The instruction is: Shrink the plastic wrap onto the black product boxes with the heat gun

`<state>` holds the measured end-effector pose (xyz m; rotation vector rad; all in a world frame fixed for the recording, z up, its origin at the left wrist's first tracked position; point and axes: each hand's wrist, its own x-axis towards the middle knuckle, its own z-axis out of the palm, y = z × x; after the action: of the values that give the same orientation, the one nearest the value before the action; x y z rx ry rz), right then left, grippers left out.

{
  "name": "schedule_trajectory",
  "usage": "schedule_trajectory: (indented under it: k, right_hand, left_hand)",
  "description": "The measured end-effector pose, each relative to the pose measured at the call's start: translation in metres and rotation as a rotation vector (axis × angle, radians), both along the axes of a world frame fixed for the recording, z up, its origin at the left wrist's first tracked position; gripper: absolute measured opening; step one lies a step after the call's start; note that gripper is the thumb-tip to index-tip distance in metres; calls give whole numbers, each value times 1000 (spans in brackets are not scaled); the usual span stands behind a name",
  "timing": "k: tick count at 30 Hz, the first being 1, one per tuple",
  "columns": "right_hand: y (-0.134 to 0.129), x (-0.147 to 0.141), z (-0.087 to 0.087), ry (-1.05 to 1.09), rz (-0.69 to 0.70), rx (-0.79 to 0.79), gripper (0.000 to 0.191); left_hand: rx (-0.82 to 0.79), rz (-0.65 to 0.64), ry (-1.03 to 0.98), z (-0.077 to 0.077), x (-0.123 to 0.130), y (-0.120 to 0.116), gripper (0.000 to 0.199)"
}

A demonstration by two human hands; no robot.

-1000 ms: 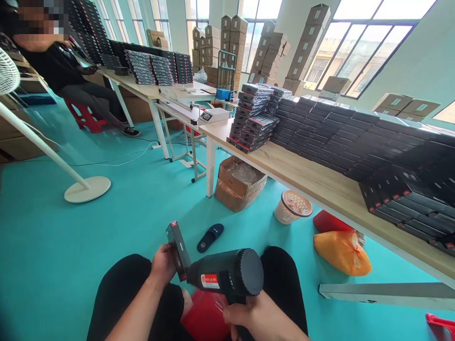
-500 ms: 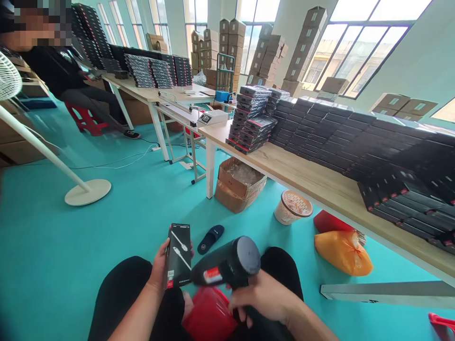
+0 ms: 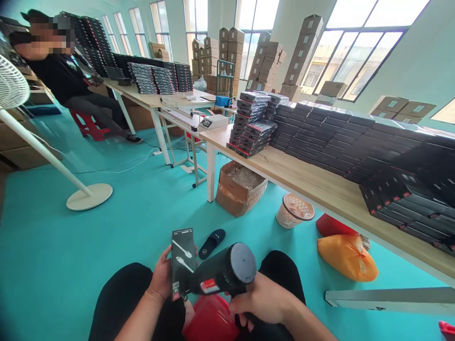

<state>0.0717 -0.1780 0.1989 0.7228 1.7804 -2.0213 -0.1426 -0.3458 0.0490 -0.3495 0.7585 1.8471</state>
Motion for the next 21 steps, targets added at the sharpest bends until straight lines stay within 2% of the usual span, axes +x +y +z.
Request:
schedule_trajectory:
  k: [2, 6, 9, 11, 12, 15, 16, 17, 19, 21]
  right_hand:
    - [-8, -2, -1, 24, -160, -24, 14]
    - [-28, -39, -5, 112, -318, -195, 27]
    - [-21, -58, -8, 157, -482, -106, 33]
    - [-8, -51, -10, 136, -503, -71, 29]
    - [-1, -42, -10, 113, -470, -72, 27]
    - [11, -6, -12, 30, -285, -136, 28]
    - [12, 5, -13, 5, -218, -174, 30]
    - [10, 15, -15, -5, -216, -190, 31]
    - [2, 26, -19, 3, -286, -181, 32]
    - [-12, 28, -23, 29, -387, -143, 30]
  left_hand:
    - [-48, -17, 17, -3, 3, 3, 46]
    - [-193, -6, 121, -16, 4, 8, 35]
    - [-161, -80, 71, -16, 0, 5, 40]
    - [-91, -106, 14, -10, -1, 2, 47]
    - [-62, -101, -1, -7, -1, 1, 50]
    - [-61, 11, 14, -3, -4, 2, 50]
    - [-92, 77, 18, -5, -6, 3, 45]
    - [-137, 148, 12, -9, -8, 4, 40]
    - [-268, 286, -33, -21, -15, 5, 28]
    - [-342, 343, -57, -36, -21, 5, 23]
